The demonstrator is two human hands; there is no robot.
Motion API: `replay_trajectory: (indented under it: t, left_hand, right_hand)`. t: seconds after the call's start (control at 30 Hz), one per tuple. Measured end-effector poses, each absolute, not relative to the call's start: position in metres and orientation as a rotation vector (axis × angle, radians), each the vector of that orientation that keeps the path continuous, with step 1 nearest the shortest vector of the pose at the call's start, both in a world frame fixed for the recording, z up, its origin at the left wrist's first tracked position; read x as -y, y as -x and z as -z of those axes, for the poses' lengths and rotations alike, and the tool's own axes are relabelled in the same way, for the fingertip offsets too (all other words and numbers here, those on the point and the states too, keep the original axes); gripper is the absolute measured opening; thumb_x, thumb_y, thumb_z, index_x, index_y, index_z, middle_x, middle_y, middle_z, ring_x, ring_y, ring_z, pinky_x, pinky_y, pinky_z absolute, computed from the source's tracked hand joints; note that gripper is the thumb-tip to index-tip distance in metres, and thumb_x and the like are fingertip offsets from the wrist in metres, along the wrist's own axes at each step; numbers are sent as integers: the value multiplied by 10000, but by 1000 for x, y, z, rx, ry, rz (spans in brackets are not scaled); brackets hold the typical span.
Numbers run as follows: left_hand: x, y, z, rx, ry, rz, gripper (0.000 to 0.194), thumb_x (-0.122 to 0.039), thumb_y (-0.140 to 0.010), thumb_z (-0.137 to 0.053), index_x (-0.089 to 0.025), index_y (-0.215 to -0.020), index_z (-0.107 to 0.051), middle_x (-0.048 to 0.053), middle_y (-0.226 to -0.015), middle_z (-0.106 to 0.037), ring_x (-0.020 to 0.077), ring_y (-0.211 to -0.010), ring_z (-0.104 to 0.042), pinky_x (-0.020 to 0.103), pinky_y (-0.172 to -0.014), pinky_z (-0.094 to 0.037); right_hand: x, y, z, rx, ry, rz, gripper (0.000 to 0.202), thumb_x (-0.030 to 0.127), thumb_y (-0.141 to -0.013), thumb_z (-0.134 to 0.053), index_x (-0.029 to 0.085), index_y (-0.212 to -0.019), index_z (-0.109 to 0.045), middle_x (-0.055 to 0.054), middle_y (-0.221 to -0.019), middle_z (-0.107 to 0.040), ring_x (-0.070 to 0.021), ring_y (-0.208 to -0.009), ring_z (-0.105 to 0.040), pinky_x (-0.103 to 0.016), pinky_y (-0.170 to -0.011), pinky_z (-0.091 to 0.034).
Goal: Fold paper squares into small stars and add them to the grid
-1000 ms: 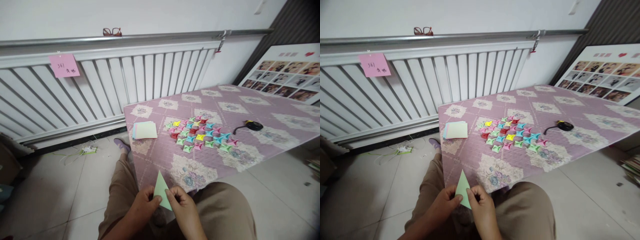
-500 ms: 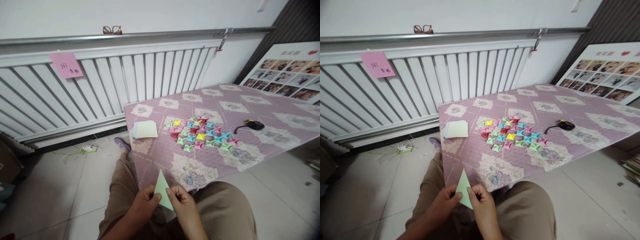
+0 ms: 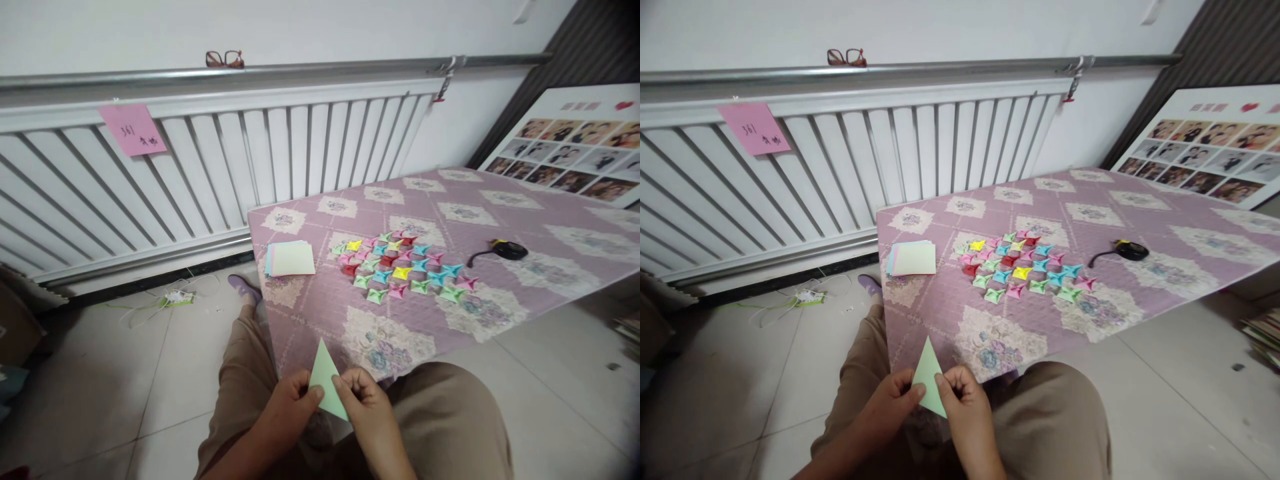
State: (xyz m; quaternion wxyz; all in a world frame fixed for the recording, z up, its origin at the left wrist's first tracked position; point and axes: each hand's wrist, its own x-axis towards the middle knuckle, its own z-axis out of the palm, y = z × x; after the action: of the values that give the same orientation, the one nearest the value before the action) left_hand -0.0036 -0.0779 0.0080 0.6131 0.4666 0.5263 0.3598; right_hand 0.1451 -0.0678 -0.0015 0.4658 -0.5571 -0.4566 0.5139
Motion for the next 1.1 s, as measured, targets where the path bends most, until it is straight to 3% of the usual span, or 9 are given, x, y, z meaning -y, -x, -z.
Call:
replay_trajectory:
  t: [0.13, 0.33, 0.73, 1.1]
  left_hand:
    - [77, 3, -7, -1182, -1084, -844, 266, -407, -766, -570, -142, -754, -595, -14, -637, -509, 128, -606, -435, 246, -595, -355]
    - [77, 4, -7, -1213, -1139, -824, 235, -360, -775, -547, -132, -744, -593, -13, -642, -492, 131, -612, -429, 249, -585, -345]
    - [70, 3, -5, -1182, -1144, -867, 158, -274, -730, -561, -139, -804, -592, -11, -696, -518, 129, -641, -442, 245, -614, -374]
    - [61, -3, 9, -1226, -1101, -975, 149, -298, -739, -568, -160, -689, -540, -40, -612, -477, 110, -580, -420, 235, -564, -352]
  right_hand:
    - [67, -145, 6, 936, 1314, -1469, 485, 585, -610, -725, 195, -874, -607, 41, -573, -536, -117, -486, -462, -234, -476, -379]
    - [70, -149, 4, 979, 1319, -1578, 389, 553, -691, -684, 181, -667, -575, 56, -545, -477, -83, -489, -388, -205, -475, -311]
    - [67, -150, -1, 1250, 1373, -1411, 375, 542, -748, -594, 197, -622, -519, 52, -565, -413, -105, -539, -362, -218, -501, -318]
    - [69, -151, 2, 1324, 1401, -1361, 355, 523, -786, -547, 200, -641, -520, 43, -586, -410, -114, -557, -358, -225, -517, -317]
